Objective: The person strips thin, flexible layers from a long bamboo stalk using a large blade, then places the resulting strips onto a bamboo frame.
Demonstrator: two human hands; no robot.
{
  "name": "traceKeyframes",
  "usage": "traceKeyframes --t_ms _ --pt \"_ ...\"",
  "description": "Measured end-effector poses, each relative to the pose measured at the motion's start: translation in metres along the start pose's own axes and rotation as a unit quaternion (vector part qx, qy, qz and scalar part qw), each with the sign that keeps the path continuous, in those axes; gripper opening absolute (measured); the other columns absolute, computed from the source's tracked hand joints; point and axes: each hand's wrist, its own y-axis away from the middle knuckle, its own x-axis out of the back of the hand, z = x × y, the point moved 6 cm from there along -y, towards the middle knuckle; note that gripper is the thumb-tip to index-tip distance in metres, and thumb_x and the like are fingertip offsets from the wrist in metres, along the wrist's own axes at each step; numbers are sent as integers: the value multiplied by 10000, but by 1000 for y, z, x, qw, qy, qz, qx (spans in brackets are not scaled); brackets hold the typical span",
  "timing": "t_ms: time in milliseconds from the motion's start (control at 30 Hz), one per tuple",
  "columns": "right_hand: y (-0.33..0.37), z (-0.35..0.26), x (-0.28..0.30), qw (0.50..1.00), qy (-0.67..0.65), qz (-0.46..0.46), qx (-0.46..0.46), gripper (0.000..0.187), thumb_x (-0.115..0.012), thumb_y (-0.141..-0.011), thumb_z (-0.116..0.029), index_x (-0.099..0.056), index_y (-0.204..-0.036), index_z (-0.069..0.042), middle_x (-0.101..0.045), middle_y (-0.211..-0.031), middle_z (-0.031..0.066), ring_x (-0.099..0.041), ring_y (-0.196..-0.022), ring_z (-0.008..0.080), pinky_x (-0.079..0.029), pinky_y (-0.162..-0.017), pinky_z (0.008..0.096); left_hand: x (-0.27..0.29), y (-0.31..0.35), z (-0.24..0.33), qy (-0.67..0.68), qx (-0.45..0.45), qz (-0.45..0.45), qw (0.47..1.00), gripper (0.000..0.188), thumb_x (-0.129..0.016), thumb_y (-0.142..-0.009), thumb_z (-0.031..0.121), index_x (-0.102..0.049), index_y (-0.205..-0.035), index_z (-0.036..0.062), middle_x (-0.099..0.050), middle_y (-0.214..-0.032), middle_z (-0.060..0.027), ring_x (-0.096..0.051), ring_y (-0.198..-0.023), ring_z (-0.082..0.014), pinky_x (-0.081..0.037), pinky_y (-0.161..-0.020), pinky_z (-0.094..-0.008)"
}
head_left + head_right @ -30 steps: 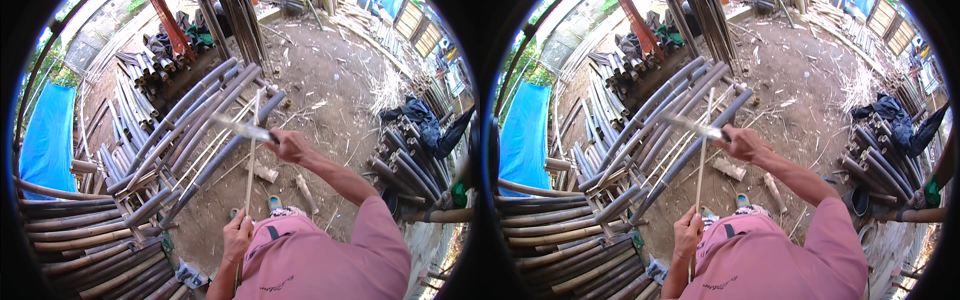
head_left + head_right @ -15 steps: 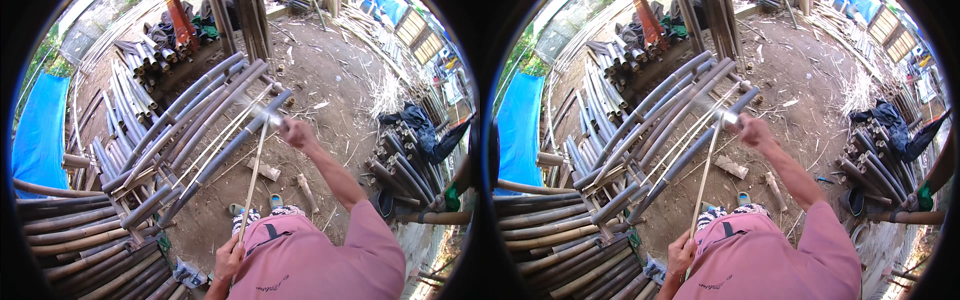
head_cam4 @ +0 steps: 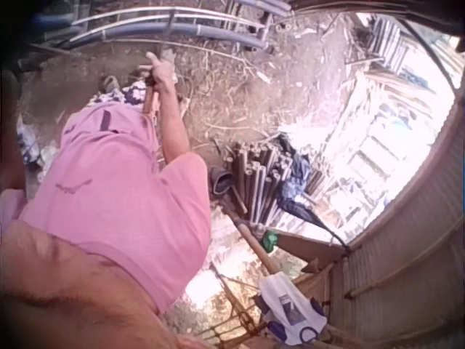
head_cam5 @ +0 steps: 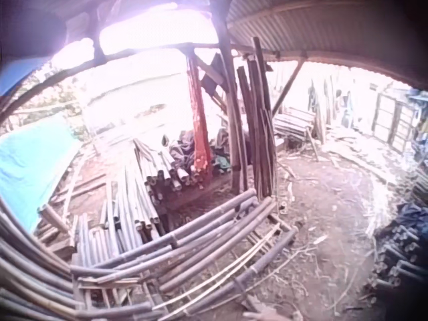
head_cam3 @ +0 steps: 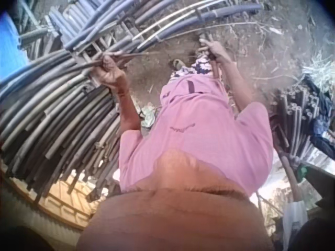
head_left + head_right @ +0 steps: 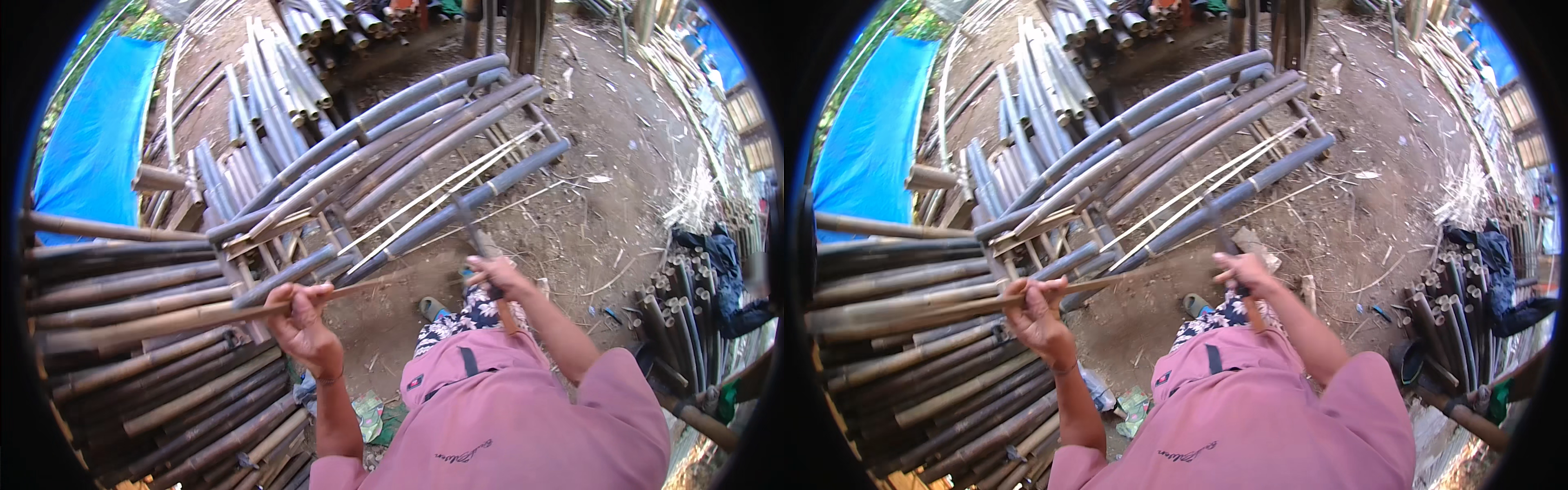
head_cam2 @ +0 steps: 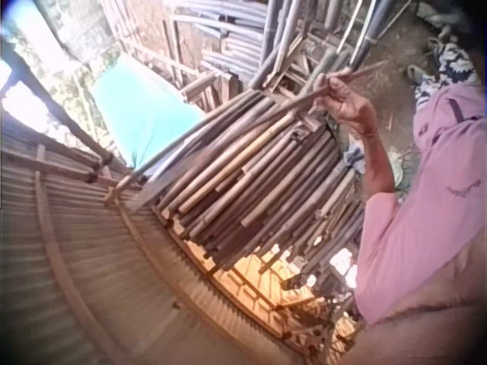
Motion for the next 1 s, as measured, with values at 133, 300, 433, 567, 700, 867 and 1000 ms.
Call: traceKeyframes --t_ms 133,300,433,567,700,867,1000 --pt "-44 -28 -55 984 -168 41 40 471 -678 -861 -483 -520 -957 -50 -669 -739 173 -518 -420 127 -444 -385 292 -21 3 -36 179 17 38 983 159 -416 -1000 45 -458 -1142 103 -547 -1030 -96 -631 -972 -259 -542 -898 -453" --pt "-139 -95 2 944 -176 243 135 180 -653 -862 -176 -570 -836 -18 -630 -654 128 -530 -417 149 -443 -371 303 -49 17 -97 170 142 81 972 195 -417 -1016 154 -467 -1183 65 -564 -1114 -121 -604 -1053 -275 -532 -922 -429" --pt "-226 -125 92 919 -111 355 130 95 -616 -822 -80 -581 -809 7 -600 -616 97 -533 -418 155 -425 -359 304 -49 -33 -91 137 147 88 976 355 -355 -1040 226 -445 -1271 -28 -572 -1165 -166 -566 -1148 -298 -515 -965 -431" --pt "-278 -164 159 904 -37 409 121 169 -605 -782 -111 -609 -721 46 -623 -591 127 -587 -448 196 -468 -409 341 -41 -77 -103 96 191 98 972 350 -370 -1044 221 -444 -1259 -45 -574 -1143 -174 -575 -1138 -286 -509 -993 -428" --pt "-315 -176 203 911 8 406 74 142 -610 -814 -95 -594 -812 47 -616 -631 111 -560 -443 184 -454 -407 341 -87 -103 -127 28 248 233 940 415 -471 -1010 289 -459 -1318 12 -618 -891 -110 -641 -879 -245 -563 -764 -368" --pt "-346 -178 234 908 40 413 67 152 -603 -816 -100 -598 -834 51 -620 -635 116 -570 -456 185 -461 -423 334 -66 -91 -181 53 305 136 941 332 -489 -1005 239 -496 -1205 -26 -593 -1138 -207 -568 -1126 -349 -487 -982 -468" --pt "-360 -172 257 909 55 408 66 130 -601 -816 -86 -603 -843 41 -623 -643 114 -568 -460 181 -464 -429 327 -82 -86 -189 42 345 150 925 348 -503 -1000 248 -494 -1207 -31 -580 -1151 -207 -558 -1139 -345 -488 -991 -452"
